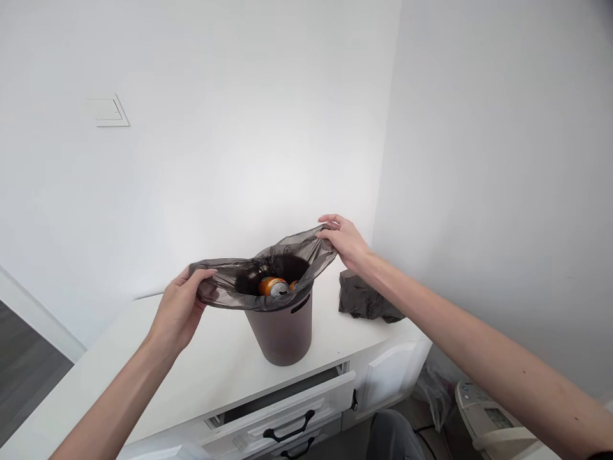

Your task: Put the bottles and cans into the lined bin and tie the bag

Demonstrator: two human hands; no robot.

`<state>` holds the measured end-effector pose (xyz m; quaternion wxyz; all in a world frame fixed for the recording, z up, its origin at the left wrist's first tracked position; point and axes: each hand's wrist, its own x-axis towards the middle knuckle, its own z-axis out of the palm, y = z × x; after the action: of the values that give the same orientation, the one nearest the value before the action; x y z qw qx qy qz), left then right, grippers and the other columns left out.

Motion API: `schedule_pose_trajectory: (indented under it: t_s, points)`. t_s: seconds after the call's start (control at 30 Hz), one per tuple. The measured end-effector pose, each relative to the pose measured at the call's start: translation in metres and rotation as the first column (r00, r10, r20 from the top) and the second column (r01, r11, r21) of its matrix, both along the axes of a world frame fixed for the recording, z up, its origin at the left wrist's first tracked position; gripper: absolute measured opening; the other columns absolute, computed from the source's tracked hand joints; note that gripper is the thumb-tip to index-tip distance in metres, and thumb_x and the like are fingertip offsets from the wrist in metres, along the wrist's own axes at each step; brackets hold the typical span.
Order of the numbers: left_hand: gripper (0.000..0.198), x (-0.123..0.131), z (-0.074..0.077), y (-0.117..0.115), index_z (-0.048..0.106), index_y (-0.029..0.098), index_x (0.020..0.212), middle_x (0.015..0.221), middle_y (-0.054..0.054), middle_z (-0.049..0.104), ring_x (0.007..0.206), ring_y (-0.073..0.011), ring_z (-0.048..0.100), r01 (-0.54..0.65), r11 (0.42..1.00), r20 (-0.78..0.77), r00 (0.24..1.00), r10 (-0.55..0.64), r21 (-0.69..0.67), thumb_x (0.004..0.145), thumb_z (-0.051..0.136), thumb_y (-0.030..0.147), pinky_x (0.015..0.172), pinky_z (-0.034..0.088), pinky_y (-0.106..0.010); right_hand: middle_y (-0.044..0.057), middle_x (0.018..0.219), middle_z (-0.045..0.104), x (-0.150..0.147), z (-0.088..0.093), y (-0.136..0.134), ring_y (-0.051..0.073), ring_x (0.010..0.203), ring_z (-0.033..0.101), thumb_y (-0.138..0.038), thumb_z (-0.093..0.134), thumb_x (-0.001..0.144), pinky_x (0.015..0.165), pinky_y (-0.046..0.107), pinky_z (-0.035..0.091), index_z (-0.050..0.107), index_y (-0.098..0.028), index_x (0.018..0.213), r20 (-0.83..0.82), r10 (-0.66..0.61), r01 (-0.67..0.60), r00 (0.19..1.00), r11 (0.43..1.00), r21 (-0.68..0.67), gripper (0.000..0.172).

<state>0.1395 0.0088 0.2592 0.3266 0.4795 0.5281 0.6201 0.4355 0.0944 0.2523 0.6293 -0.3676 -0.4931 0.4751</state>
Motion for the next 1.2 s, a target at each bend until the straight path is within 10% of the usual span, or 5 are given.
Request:
schedule_pose_trajectory:
  t_s: [0.37,0.57,0.73,1.0,1.2]
  points:
    - [0.032,-0.013,0.005,-0.038,0.051,0.023,0.073,0.051,0.011,0.037,0.048,-0.0069,0.028,-0.215,0.927,0.201,0.967,0.157,0.306,0.065,0.08,0.012,0.05,0.029,-0.026,-0.006,0.078,0.055,0.064,-0.029,-0.023,0.013,0.074,0.057,-0.022,0.081,0.066,0.068,0.025,0.051,0.059,-0.027,0.102,-0.259,-0.075,0.106,0.963,0.989,0.107,0.043]
    - [0.023,-0.029,-0.078,-0.047,0.052,0.026,0.075,0.08,0.0,0.063,0.075,-0.0183,0.059,-0.208,0.951,0.278,0.95,0.141,0.228,0.081,0.066,0.042,0.067,0.051,-0.035,0.006,0.095,0.063,0.052,-0.134,-0.066,0.023,0.093,0.067,-0.056,0.049,0.09,0.087,0.041,0.06,0.055,-0.029,0.096,-0.243,-0.24,0.22,0.94,0.969,-0.109,0.028]
    - [0.07,-0.018,-0.139,-0.021,0.052,0.03,0.136,0.158,-0.014,0.046,0.15,-0.0413,0.036,0.007,0.996,-0.322,0.946,-0.034,-0.085,0.077,0.068,0.064,0.119,0.032,-0.065,0.008,0.156,0.047,0.003,-0.16,-0.09,0.029,0.14,0.048,-0.062,0.061,0.09,0.117,0.047,0.044,0.052,-0.031,0.141,0.136,0.119,-0.091,0.984,0.977,-0.195,0.06]
    - [0.047,0.025,-0.038,0.02,0.064,0.028,0.126,0.156,-0.007,0.054,0.154,-0.0324,0.033,-0.103,0.98,-0.087,0.992,0.09,-0.168,0.089,0.063,0.056,0.129,0.024,-0.053,0.006,0.144,0.062,-0.019,-0.066,-0.004,0.023,0.141,0.049,-0.06,0.063,0.093,0.125,0.04,0.033,0.066,-0.026,0.123,0.063,0.145,-0.139,0.987,0.986,-0.098,0.046]
    - [0.019,0.045,-0.012,0.021,0.067,0.023,0.096,0.108,-0.007,0.075,0.12,-0.0239,0.067,0.106,0.991,0.335,0.933,-0.129,0.088,0.099,0.052,0.033,0.116,0.047,-0.041,0.007,0.097,0.072,-0.033,-0.044,0.016,0.024,0.102,0.067,-0.06,0.061,0.093,0.087,0.037,0.058,0.063,-0.024,0.097,-0.287,0.239,-0.238,0.928,0.971,0.039,0.036]
